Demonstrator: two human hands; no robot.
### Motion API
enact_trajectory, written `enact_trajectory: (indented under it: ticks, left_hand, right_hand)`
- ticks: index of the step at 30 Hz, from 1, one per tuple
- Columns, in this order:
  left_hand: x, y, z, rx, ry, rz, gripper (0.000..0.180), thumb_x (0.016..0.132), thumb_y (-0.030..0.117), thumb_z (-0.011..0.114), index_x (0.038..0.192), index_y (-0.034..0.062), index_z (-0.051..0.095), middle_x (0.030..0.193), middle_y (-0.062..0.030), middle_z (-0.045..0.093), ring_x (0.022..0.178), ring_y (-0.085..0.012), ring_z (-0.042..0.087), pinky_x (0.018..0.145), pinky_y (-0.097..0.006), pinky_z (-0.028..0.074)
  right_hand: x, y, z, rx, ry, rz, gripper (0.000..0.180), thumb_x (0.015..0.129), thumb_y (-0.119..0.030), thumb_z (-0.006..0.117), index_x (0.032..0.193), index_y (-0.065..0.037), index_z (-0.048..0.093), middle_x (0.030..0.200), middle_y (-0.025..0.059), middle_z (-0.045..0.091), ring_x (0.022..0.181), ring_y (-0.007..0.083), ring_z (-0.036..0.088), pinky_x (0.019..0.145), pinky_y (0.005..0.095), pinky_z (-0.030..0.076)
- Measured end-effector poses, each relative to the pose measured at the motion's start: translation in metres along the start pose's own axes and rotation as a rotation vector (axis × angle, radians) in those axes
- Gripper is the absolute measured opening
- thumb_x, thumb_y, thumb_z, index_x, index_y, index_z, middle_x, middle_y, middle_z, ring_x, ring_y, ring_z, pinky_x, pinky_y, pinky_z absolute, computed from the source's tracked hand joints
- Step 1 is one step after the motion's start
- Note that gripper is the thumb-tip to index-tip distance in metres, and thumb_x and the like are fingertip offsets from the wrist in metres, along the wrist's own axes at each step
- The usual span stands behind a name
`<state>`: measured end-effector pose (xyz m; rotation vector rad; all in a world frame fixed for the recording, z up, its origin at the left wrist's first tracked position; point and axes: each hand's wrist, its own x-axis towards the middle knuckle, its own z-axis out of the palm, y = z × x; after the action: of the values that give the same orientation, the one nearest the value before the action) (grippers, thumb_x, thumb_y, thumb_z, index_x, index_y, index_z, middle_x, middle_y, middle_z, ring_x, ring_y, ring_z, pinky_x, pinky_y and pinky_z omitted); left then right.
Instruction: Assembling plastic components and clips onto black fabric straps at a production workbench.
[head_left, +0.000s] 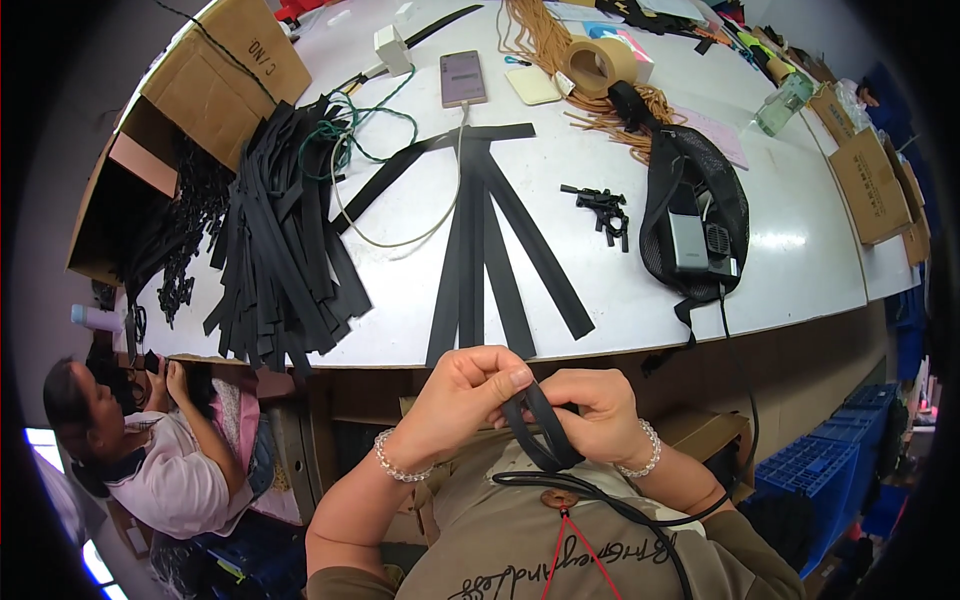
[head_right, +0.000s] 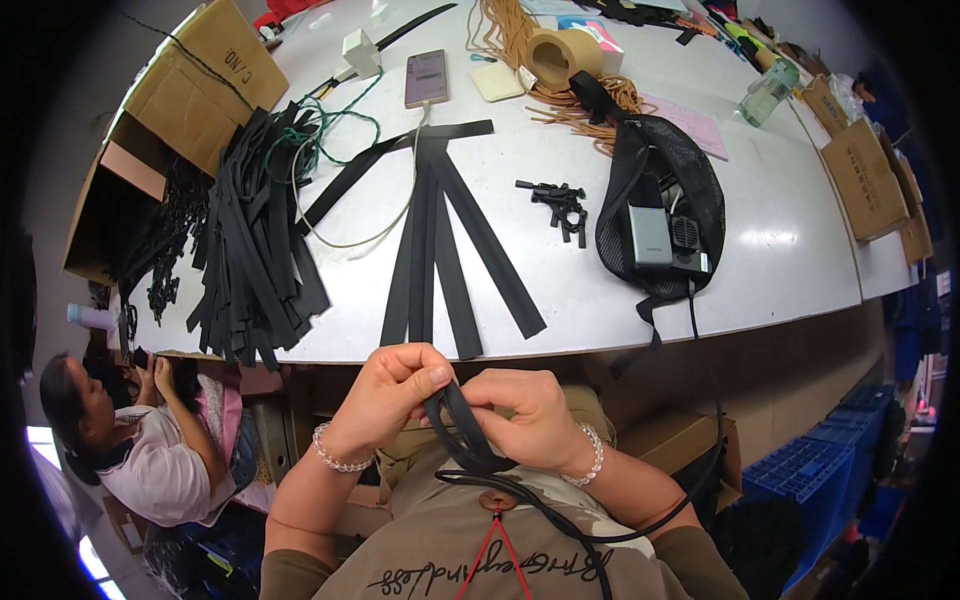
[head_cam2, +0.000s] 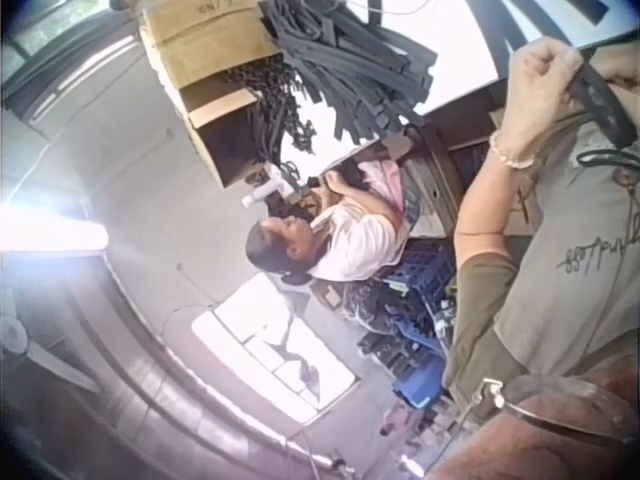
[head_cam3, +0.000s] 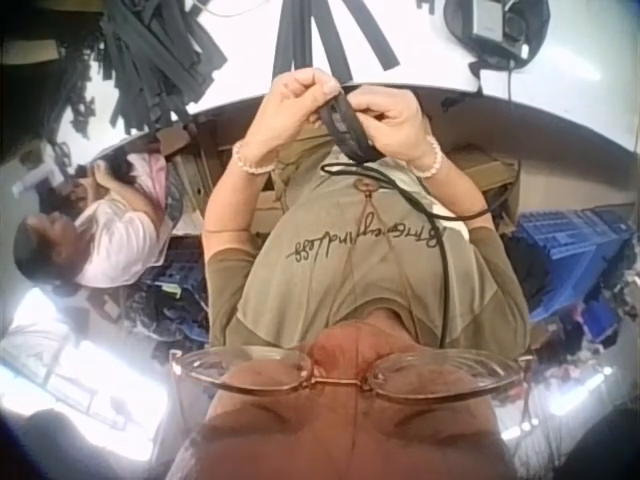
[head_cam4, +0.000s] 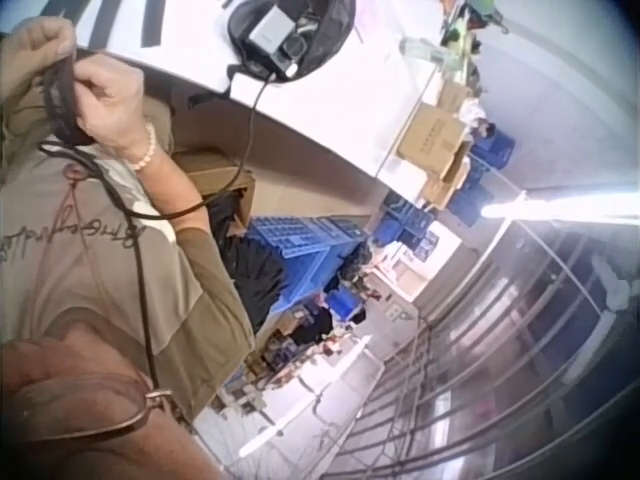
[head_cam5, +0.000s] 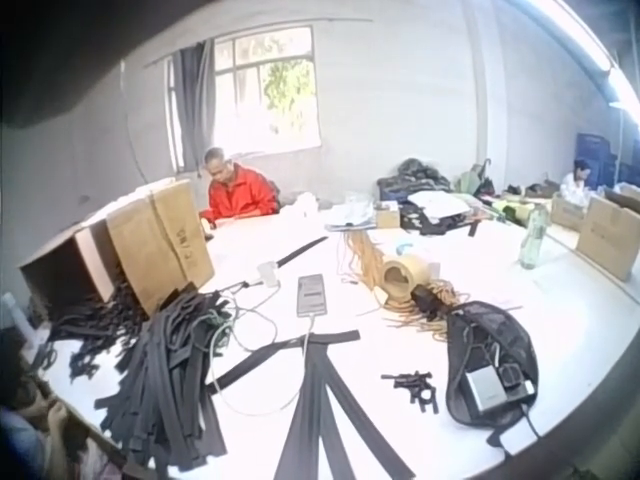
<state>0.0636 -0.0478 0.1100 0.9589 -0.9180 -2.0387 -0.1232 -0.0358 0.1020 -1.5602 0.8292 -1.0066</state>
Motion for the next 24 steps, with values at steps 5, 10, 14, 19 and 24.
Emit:
enact_trajectory:
  ticks: [5, 10, 14, 19, 24]
  left_hand:
    - [-0.007, 0.008, 0.007, 0.119, -0.021, -0.038, 0.019, 0.091, 0.018, 0.058, 0.081, 0.0015, 0.060, 0.068, -0.0003, 0.058, 0.054, -0.0041, 0.048, 0.047, -0.017, 0.036]
    - [-0.013, -0.004, 0.009, 0.086, -0.061, -0.058, 0.016, 0.090, 0.015, 0.059, 0.082, 0.0012, 0.061, 0.069, 0.0006, 0.059, 0.055, -0.0028, 0.049, 0.048, -0.017, 0.038]
    - [-0.016, -0.008, 0.015, 0.098, -0.077, -0.050, 0.014, 0.090, 0.013, 0.059, 0.082, 0.0017, 0.061, 0.070, 0.0011, 0.060, 0.056, -0.0021, 0.050, 0.049, -0.017, 0.040]
    - [-0.014, -0.004, 0.017, 0.089, -0.041, 0.000, 0.013, 0.090, 0.012, 0.059, 0.083, 0.0012, 0.060, 0.071, 0.0007, 0.060, 0.057, -0.0022, 0.050, 0.049, -0.017, 0.040]
    - [-0.012, -0.004, 0.010, 0.100, -0.029, 0.012, 0.018, 0.090, 0.016, 0.060, 0.081, 0.0001, 0.059, 0.071, 0.0002, 0.059, 0.059, -0.0027, 0.050, 0.051, -0.017, 0.040]
  right_hand:
    - [-0.002, 0.000, -0.004, -0.062, -0.054, -0.133, 0.012, 0.070, 0.005, 0.063, 0.081, 0.000, 0.067, 0.071, 0.0099, 0.065, 0.062, 0.0202, 0.062, 0.057, 0.0268, 0.048]
    - [-0.013, -0.002, -0.008, -0.080, -0.121, -0.158, 0.010, 0.070, 0.004, 0.064, 0.077, -0.003, 0.062, 0.062, 0.0095, 0.055, 0.055, 0.0251, 0.055, 0.050, 0.0337, 0.041]
    - [-0.024, -0.004, -0.010, -0.085, -0.132, -0.166, 0.010, 0.071, 0.004, 0.063, 0.079, -0.003, 0.063, 0.064, 0.0096, 0.057, 0.056, 0.0257, 0.056, 0.051, 0.0325, 0.043]
    - [-0.026, -0.010, -0.006, -0.029, -0.064, 0.070, 0.009, 0.074, 0.003, 0.062, 0.082, -0.001, 0.063, 0.072, 0.0101, 0.062, 0.061, 0.0209, 0.060, 0.055, 0.0277, 0.045]
    - [-0.019, -0.011, -0.002, 0.008, -0.046, 0.095, 0.009, 0.074, 0.004, 0.062, 0.081, 0.000, 0.062, 0.072, 0.0093, 0.061, 0.061, 0.0189, 0.058, 0.054, 0.0285, 0.044]
